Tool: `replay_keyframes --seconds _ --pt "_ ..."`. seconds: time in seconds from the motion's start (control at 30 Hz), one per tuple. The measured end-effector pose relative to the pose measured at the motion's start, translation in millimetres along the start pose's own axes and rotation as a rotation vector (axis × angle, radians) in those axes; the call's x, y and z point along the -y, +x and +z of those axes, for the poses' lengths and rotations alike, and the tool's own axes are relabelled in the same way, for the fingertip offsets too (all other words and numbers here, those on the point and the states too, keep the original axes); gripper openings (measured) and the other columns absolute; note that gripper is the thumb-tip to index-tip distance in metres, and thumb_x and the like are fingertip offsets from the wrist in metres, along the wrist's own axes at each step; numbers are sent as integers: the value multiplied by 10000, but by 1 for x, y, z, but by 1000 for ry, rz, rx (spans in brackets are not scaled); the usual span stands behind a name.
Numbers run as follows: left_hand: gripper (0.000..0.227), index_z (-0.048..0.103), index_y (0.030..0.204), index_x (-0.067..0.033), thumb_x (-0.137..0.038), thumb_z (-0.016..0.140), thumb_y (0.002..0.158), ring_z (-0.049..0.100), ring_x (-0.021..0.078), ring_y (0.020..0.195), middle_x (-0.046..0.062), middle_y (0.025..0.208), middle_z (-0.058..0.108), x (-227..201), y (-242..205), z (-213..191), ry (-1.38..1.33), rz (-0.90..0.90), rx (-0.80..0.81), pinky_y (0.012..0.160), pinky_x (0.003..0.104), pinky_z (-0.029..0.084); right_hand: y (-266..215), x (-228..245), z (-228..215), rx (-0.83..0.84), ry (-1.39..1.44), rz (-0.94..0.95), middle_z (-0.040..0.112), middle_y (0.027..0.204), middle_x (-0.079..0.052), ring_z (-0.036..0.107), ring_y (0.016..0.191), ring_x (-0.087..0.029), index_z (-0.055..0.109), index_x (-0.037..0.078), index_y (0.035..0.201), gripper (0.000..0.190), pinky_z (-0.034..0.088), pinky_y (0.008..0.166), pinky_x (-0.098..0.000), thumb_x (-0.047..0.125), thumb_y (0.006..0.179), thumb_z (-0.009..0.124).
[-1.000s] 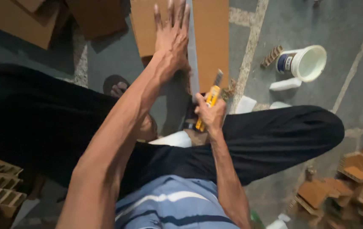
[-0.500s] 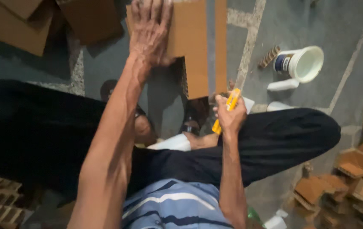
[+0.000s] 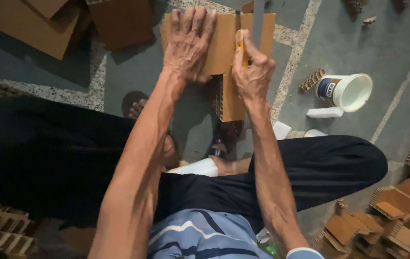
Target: The person sits on the floor and uses a metal ruler and a yellow utility knife to cut corrugated cardboard sheets into smaller rectangular pieces. They repeatedly measure, score, and snap the cardboard, then separate the cut sections by hand.
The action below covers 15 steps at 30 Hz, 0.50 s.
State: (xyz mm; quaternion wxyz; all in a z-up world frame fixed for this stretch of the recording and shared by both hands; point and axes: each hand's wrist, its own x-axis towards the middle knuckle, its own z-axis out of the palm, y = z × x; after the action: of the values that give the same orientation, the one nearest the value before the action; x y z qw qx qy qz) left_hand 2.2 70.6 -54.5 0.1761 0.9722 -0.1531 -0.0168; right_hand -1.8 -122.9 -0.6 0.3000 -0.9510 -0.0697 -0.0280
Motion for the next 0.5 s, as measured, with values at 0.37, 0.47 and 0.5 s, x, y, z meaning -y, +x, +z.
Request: replay_keyframes --seconds 0.37,0.47,0.5 --pt "1439 271 1611 8 -455 920 413 230 444 1487 257 1566 317 1 0 1 -69 -7 -16 1225 645 113 17 -8 3 57 28 -3 795 855 -137 685 528 -142 720 7 1243 322 558 438 -297 75 938 640" --pt "1473 264 1627 2 -436 926 386 228 430 1503 247 1585 319 0 -1 0 -49 -9 -36 1234 637 113 32 -14 1 126 -123 -16 768 736 -150 618 532 -262 801 23 1132 266 492 469 -421 63 920 647" --pt "1492 262 1626 2 -441 935 371 229 435 1503 247 1588 320 -1 -2 0 -31 -7 -41 1235 637 112 38 -16 0 128 -92 -96 766 764 -148 649 568 -236 795 13 1103 268 538 519 -389 66 893 637"
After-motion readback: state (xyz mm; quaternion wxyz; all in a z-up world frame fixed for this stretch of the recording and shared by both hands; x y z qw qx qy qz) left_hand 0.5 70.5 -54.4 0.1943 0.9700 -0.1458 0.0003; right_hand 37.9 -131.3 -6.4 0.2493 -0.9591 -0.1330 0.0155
